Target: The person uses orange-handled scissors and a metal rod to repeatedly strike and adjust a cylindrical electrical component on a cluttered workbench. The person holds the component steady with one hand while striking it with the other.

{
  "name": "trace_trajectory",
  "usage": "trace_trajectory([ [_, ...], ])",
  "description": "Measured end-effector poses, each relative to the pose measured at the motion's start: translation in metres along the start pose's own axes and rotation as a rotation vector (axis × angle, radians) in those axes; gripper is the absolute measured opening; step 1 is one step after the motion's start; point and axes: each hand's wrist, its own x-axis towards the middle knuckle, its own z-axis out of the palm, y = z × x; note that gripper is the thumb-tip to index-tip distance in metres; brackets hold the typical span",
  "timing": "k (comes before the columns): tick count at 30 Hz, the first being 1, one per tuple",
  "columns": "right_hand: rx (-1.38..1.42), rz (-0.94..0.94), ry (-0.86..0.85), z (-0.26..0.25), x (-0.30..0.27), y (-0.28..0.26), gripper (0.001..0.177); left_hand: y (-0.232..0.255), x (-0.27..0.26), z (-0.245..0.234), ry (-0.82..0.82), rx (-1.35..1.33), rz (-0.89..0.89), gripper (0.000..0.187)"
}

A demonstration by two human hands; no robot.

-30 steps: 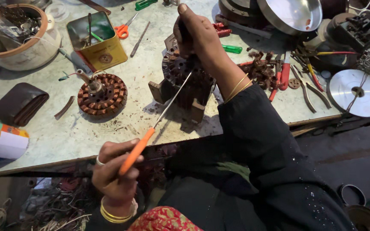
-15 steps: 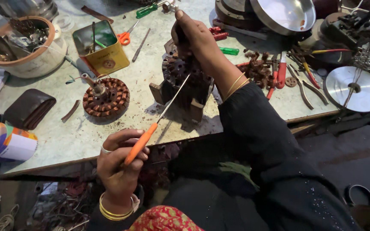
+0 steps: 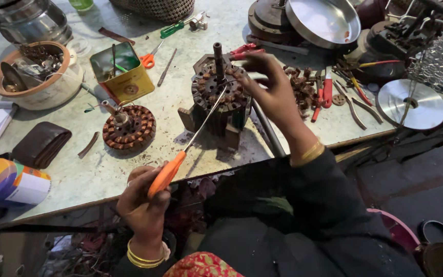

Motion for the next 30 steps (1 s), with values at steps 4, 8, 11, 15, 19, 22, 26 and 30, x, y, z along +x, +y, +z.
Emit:
trace_trajectory([
  [4, -0.455, -0.074, 0.049, -0.019, -0.056, -0.007, 0.031, -0.012, 0.002, 0.001, -0.031, 0.143, 0.253, 0.046],
  [8, -0.662, -0.044, 0.037, -0.036, -0.105, -0.013, 0.03, -0.018, 0.006, 0.004, -0.036, 0.175, 0.341, 0.037],
  [11, -0.755, 0.02, -0.001, -0.04, -0.13, -0.013, 0.032, -0.014, 0.013, 0.002, -0.068, 0.206, 0.397, 0.045],
  [15, -0.817, 0.074, -0.051, -0.037, -0.14, -0.01, 0.04, -0.006, 0.021, 0.001, -0.061, 0.205, 0.413, 0.046],
  [19, -0.882, 0.106, -0.107, -0.029, -0.136, -0.004, 0.049, 0.006, 0.024, 0.004, -0.043, 0.261, 0.359, 0.037],
  [22, -0.957, 0.193, -0.137, -0.022, -0.135, 0.005, 0.056, 0.012, 0.028, 0.006, -0.014, 0.254, 0.338, 0.032],
  [26, -0.98, 0.251, -0.118, -0.022, -0.127, 0.028, 0.056, 0.017, 0.037, 0.007, -0.036, 0.234, 0.274, 0.024],
  [30, -0.905, 0.194, -0.088, -0.038, -0.113, 0.062, 0.055, 0.018, 0.039, 0.0, -0.055, 0.186, 0.179, 0.021],
])
